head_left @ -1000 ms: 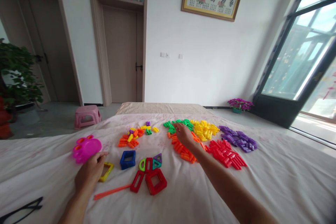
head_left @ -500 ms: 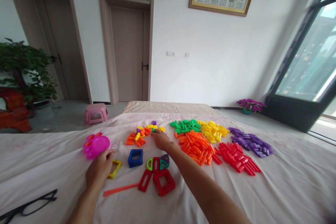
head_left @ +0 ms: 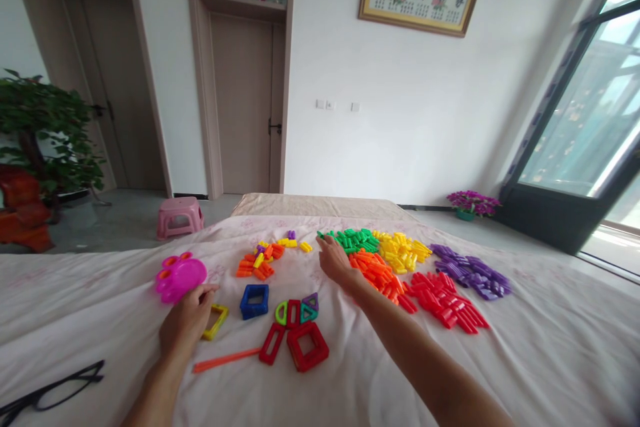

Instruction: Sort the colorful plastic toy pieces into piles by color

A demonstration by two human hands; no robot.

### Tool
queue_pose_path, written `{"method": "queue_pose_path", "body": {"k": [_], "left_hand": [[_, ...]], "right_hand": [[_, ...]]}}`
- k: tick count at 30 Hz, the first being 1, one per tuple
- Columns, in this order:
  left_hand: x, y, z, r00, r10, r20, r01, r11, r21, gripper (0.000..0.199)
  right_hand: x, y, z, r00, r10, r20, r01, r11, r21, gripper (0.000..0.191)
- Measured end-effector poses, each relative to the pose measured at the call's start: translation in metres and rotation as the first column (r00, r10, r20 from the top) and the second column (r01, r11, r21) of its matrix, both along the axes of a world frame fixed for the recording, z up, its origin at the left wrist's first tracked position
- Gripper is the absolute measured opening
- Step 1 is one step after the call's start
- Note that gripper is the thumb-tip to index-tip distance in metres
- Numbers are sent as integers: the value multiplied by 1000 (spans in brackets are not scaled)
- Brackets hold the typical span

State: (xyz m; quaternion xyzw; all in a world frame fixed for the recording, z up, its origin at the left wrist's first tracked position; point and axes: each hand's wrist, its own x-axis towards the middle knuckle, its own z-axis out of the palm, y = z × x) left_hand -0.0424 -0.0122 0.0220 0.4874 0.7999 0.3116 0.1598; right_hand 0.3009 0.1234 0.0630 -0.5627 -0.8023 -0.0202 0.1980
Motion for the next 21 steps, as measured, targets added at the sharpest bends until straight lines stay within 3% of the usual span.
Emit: {"method": "queue_pose_path", "body": {"k": [4,7,10,14,21], "left_hand": [[0,1,0,1000,5,-5,-5,1000,-6,41],[0,1,-1,1000,8,5,-8,1000,-6,41],[0,1,-1,1000,7,2,-7,1000,2,42],[0,0,0,1000,3,-14,-3,1000,15,41],[0,2,-1,1000,-10,3,10,1000,23,40]], "right_hand": [[41,11,23,977,-214,16,214,977,-11,55],[57,13,29,964,-264,7,264,965,4,54],[51,8,25,988,-148,-37,149,988,28,53],[17,-2,13,993,68,-92,-68,998,5,52],[-63,-14,-4,923,384,-16,-385,923,-22,64]]}}
